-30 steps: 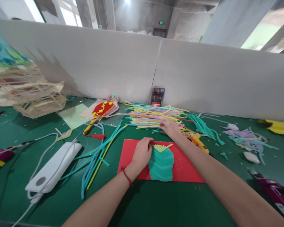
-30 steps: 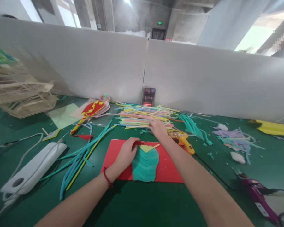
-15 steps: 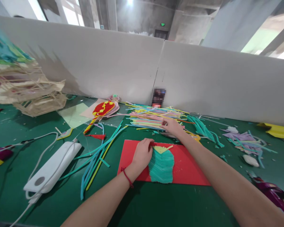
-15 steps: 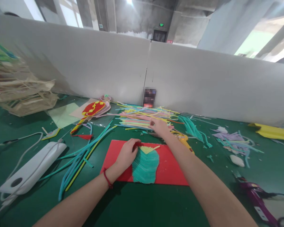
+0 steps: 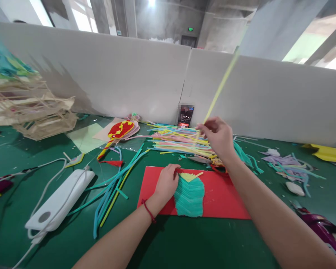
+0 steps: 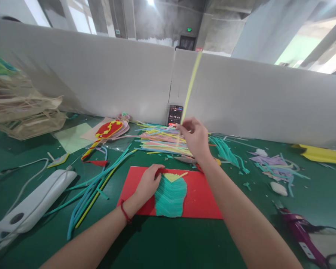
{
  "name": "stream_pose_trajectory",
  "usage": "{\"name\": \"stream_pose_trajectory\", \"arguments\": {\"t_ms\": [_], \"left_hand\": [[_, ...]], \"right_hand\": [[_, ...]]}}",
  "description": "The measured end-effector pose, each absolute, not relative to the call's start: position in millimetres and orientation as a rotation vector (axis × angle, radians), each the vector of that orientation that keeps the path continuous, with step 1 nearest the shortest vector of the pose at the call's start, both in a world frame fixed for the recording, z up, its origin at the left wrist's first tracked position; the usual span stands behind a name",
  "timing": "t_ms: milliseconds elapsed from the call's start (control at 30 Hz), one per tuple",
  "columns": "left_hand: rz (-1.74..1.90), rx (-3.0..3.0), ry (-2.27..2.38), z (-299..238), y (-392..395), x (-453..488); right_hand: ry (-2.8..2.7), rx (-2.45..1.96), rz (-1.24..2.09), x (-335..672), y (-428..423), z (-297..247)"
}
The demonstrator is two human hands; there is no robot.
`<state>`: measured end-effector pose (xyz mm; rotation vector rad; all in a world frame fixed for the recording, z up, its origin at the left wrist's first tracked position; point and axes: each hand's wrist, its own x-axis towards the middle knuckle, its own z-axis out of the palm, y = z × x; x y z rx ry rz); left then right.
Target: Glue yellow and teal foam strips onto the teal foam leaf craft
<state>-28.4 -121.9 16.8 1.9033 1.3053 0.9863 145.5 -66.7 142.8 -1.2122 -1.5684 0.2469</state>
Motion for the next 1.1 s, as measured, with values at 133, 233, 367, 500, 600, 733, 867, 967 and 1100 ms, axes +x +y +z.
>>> {"name": "stream_pose_trajectory", "arguments": {"t_ms": [133, 233, 367, 500, 600, 733, 867, 967, 1100], "left_hand": [[1.072, 1.797, 1.318, 14.9, -119.6, -29.9], [1.136, 1.719, 1.336, 11.5, -116.9, -30.8], [1.180, 1.661, 1.340, 9.4, -115.5, -30.6], [1.187, 1.655, 1.327, 14.4, -118.0, -30.0], [1.186, 1.663, 1.306, 19.2, -120.7, -29.9], [1.200, 1.547, 1.228, 21.1, -120.7, -30.4], [1.160, 1.391, 1.171, 19.3, -117.0, -30.4], [1.134, 1.411, 1.193, 19.5, -115.9, -29.6], [1.147, 1.424, 1.200, 23.4, -118.3, -28.9]], "right_hand": [[-1.772, -1.301, 0.154, 155.6, -101.6, 137.6], [-1.965, -1.367, 0.137, 171.7, -118.6, 110.2], [-2.118, -1.426, 0.213, 190.2, -136.3, 75.3], [-2.237, -1.452, 0.371, 199.7, -153.6, 59.8], [-2.250, -1.441, 0.399, 203.9, -161.8, 51.1], [-2.265, -1.405, 0.412, 210.6, -165.8, 38.5], [-2.234, -1.409, 0.422, 220.1, -165.7, 33.1], [-2.199, -1.440, 0.415, 224.8, -165.6, 32.1], [-2.145, -1.475, 0.410, 222.9, -166.6, 29.9]]}}
